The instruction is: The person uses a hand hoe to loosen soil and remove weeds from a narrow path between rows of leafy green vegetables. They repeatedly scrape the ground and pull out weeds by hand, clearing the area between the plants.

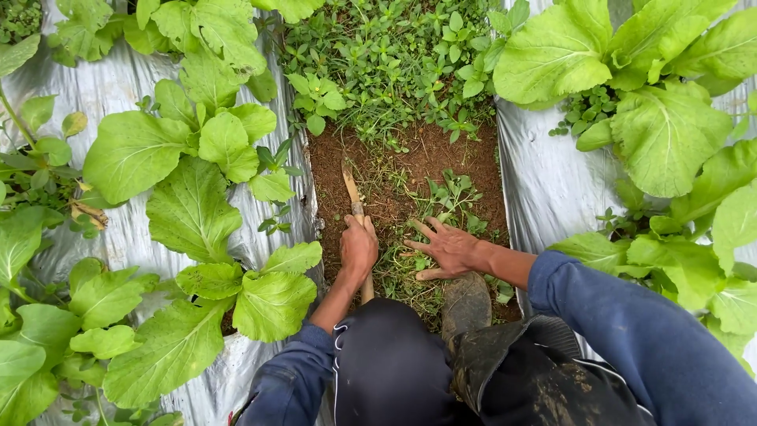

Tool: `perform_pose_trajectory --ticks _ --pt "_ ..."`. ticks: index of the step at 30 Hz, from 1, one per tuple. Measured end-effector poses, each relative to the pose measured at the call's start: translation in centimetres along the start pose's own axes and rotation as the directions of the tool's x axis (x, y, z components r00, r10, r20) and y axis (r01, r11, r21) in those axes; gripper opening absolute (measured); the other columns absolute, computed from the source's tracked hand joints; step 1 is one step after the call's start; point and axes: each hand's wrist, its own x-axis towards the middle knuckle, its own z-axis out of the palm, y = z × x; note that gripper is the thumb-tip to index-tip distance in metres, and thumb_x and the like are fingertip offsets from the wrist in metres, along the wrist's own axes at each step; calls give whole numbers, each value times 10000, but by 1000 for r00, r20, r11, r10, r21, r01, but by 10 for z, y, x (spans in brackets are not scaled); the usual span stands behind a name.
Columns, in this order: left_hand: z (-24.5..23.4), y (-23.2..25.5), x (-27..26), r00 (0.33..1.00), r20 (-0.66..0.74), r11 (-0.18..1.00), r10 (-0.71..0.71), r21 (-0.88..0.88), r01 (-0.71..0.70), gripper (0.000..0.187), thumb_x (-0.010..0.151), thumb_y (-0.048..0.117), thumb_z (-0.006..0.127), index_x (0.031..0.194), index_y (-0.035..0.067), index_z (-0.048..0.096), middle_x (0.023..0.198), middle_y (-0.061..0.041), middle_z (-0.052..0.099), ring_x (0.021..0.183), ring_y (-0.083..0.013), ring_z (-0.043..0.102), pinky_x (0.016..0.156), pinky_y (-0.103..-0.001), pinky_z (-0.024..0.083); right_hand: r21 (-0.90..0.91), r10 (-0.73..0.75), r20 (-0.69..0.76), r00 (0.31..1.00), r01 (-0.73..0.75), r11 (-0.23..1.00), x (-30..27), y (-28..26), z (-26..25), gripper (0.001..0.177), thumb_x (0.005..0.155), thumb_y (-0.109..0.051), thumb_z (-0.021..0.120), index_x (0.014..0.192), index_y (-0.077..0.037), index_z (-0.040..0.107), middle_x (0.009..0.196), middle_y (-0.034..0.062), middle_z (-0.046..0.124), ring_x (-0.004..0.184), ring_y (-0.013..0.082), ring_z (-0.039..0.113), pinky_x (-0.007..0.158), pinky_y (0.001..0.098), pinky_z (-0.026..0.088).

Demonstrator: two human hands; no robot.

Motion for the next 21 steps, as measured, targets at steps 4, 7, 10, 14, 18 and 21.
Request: perform_pose_trajectory --ticks 4,7,10,14,18,21 --pt "4 0 -24 999 49 1000 1 -21 0 494 1109 258 320 1321 -176 422 661 -210 644 594 -317 671 506 -407 525 -9 -76 -6 997 76 997 -12 5 -11 935 911 -837 253 1587 -197 339 1613 259 235 1492 468 247 1151 576 415" --pt "4 -20 -12 999 1 988 32 149 -32 544 1084 366 370 1329 -114 444 717 -278 673 692 -429 723 575 -514 552 101 -2 -155 988 17 995 -5 9 17 843 936 -764 294 1489 -154 476 1571 236 328 1486 445 265 1113 588 464" --pt "-3 0 3 999 -47 998 -8 67 11 542 1076 359 366 1324 -114 459 719 -284 673 670 -431 717 554 -489 529 165 78 -289 954 -30 986 9 12 40 771 937 -753 362 1401 -170 560 1523 181 397 1488 400 278 1085 566 502" --pt "-3 47 -23 999 43 998 26 -56 -23 499 1100 272 336 1341 -154 433 709 -272 669 628 -371 695 554 -461 559 214 182 -337 924 -113 970 13 -4 55 656 935 -623 488 1395 -163 577 1514 171 418 1470 412 298 1037 597 524" --pt "3 17 -47 985 169 998 45 41 -52 530 1092 285 382 1344 -175 460 718 -299 672 640 -390 708 555 -483 555 276 189 -424 886 -73 959 16 -2 74 612 934 -577 550 1354 -135 602 1525 161 404 1457 446 309 992 603 555" --pt "-6 15 -34 996 85 1000 -10 20 8 533 1102 293 391 1367 -164 459 730 -281 678 646 -367 710 566 -466 571 252 173 -509 843 -46 967 19 -1 82 576 923 -569 585 1304 -139 631 1487 160 457 1435 449 359 925 579 592"
